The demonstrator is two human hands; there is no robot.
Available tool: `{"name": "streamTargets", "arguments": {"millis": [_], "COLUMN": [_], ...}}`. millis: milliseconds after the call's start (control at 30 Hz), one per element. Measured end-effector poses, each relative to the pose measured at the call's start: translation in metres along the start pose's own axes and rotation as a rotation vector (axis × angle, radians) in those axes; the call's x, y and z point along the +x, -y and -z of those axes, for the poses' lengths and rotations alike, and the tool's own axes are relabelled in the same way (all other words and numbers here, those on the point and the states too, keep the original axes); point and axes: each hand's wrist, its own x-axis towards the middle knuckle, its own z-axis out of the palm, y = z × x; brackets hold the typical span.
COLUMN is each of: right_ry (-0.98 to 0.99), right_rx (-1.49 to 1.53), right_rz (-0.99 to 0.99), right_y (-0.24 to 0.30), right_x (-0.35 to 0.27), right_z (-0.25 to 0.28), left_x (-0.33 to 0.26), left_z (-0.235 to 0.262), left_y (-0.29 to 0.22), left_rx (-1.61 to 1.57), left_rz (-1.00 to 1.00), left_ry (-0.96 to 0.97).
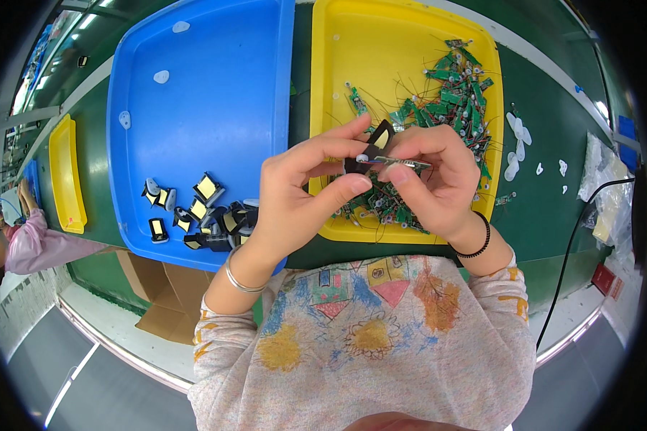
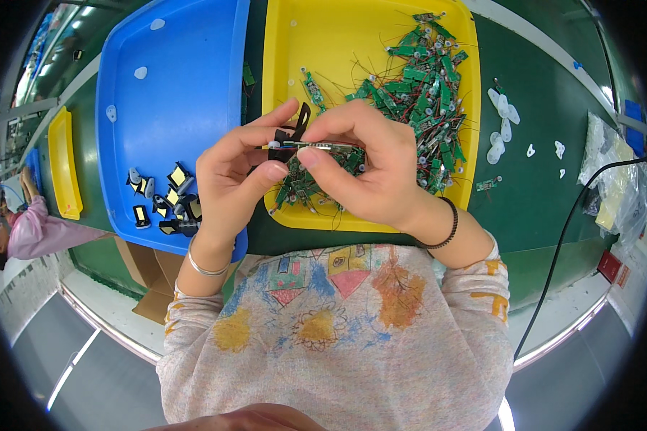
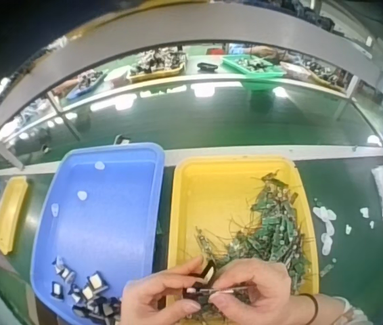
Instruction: The person inserts small green circuit boards into black plastic housings by hand. They pick up a housing from a blue tray and a circuit board from a yellow tray, fit the board into the housing, and place the assembled unit back into the blue tray. This repetitive assembly process continues throughout the clip.
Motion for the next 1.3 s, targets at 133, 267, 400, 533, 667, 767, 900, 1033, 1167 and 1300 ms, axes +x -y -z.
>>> {"name": "streamTargets", "arguments": {"millis": [133, 267, 400, 533, 667, 767, 900, 1033, 1167, 1300], "right_ry": [-0.001, 0.018, 0.069, 0.048, 0.015, 0.020, 0.043, 0.057, 0.090, 0.177], "right_rx": [0.023, 0.017, -0.107, -0.130, -0.180, -0.204, -0.190, -0.163, -0.164, -0.142], "right_rz": [0.001, 0.019, 0.004, -0.011, 0.057, 0.056, 0.005, -0.018, -0.029, -0.074], "right_y": [-0.002, -0.001, 0.003, 0.003, 0.000, 0.001, 0.003, 0.003, 0.003, 0.006], "right_x": [-0.001, 0.001, 0.003, 0.003, 0.003, 0.003, 0.003, 0.002, 0.004, 0.007], "right_z": [0.001, -0.001, 0.001, 0.000, -0.001, -0.001, 0.000, -0.001, -0.001, 0.000], "left_x": [0.000, 0.003, 0.003, 0.003, 0.002, 0.002, 0.003, 0.003, 0.001, 0.001], "left_z": [0.004, 0.004, 0.002, 0.004, 0.003, 0.004, 0.004, 0.005, 0.005, 0.004], "left_y": [0.001, 0.011, 0.008, 0.008, 0.010, 0.010, 0.011, 0.011, 0.008, 0.009], "left_rx": [0.027, -0.057, -0.012, 0.098, 0.081, 0.103, 0.118, 0.093, 0.067, 0.017], "left_rz": [0.022, -0.122, -0.142, -0.209, -0.199, -0.205, -0.233, -0.227, -0.194, -0.255], "left_ry": [0.025, 0.004, -0.024, -0.035, -0.065, -0.071, -0.071, -0.057, -0.043, -0.062]}}
